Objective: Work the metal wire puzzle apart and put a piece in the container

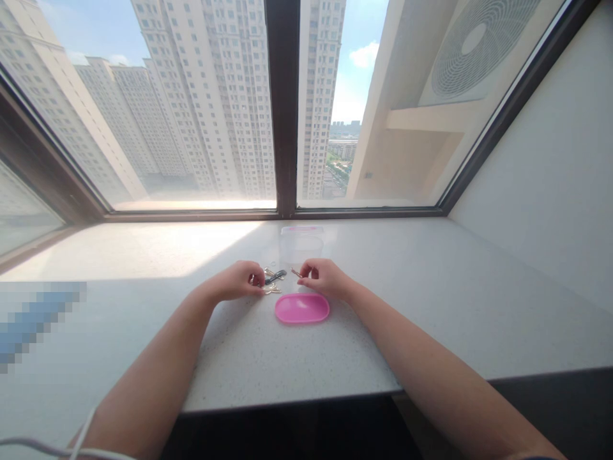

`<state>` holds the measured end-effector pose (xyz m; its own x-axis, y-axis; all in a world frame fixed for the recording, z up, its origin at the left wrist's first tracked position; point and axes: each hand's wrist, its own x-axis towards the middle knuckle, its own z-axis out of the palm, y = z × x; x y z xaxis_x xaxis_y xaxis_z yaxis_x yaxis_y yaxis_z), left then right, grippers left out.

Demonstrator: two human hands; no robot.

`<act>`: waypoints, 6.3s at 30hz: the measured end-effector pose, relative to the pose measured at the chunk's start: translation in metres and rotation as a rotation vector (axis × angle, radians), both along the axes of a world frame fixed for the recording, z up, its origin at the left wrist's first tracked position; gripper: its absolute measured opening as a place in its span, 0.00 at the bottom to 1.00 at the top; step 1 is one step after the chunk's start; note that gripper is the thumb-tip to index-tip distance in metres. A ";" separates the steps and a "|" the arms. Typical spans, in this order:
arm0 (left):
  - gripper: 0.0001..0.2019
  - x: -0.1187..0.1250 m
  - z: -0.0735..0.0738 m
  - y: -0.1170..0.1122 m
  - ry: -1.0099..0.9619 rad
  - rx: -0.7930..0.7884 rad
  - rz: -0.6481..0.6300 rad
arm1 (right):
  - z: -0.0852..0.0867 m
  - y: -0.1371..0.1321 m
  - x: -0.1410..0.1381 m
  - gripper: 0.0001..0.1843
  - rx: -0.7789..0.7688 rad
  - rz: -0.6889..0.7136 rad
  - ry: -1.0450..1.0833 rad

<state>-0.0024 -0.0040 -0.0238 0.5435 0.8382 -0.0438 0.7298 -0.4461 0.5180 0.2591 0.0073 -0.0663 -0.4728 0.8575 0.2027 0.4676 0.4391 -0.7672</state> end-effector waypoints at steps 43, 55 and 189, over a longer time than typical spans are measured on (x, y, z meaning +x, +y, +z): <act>0.11 0.014 -0.002 -0.001 -0.473 -0.346 0.123 | 0.003 -0.002 -0.003 0.13 -0.217 0.005 0.204; 0.13 0.023 -0.014 0.000 -0.618 -0.515 0.062 | -0.005 0.004 -0.002 0.08 -0.367 0.001 0.309; 0.13 0.027 -0.026 0.003 -0.592 -0.582 0.044 | -0.003 0.003 -0.002 0.17 -0.541 0.095 0.399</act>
